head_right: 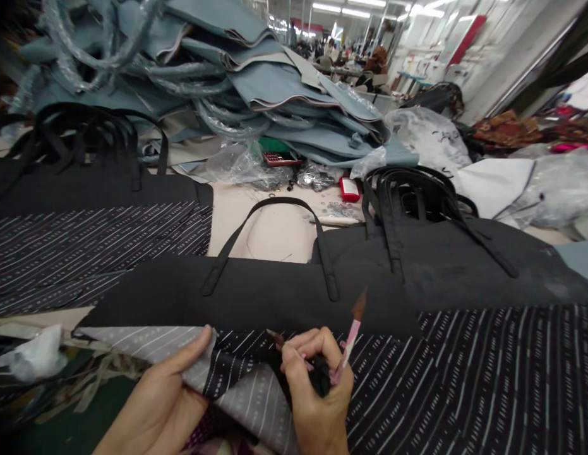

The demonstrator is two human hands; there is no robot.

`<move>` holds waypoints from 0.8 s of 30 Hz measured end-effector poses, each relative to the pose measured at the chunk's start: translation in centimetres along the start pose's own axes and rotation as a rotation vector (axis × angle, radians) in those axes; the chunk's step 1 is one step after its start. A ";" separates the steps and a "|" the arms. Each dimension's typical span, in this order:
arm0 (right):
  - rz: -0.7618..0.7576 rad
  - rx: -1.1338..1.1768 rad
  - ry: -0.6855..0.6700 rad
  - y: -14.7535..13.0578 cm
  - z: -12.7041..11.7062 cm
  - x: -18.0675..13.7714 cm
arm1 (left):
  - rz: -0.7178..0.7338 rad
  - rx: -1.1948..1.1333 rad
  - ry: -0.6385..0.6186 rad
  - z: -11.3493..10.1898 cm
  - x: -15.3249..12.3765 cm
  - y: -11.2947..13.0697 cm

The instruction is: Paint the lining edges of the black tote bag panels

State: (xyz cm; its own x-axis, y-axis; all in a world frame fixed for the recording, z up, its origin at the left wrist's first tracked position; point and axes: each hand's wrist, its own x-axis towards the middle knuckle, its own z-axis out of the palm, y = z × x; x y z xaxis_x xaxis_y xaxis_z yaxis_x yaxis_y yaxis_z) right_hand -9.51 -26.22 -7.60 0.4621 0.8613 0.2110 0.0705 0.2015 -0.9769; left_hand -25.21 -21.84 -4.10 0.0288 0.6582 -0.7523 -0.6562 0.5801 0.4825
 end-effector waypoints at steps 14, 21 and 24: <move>-0.055 -0.089 -0.030 0.3 -0.3 -1.0 | -0.049 -0.098 -0.043 -1.4 -0.1 -0.5; -0.077 -0.133 -0.037 0.3 -0.3 -1.0 | -0.099 -0.126 -0.062 -1.8 0.1 -0.7; -0.072 -0.147 -0.048 0.3 -0.4 -1.1 | -0.131 -0.139 -0.107 -1.8 0.1 -0.9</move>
State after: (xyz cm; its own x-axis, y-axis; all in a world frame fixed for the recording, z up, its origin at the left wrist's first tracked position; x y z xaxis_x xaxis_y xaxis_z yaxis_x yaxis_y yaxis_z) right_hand -9.67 -27.28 -8.16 0.4089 0.8690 0.2784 0.2316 0.1963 -0.9528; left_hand -26.00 -23.11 -5.43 0.1952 0.6333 -0.7489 -0.7394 0.5967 0.3119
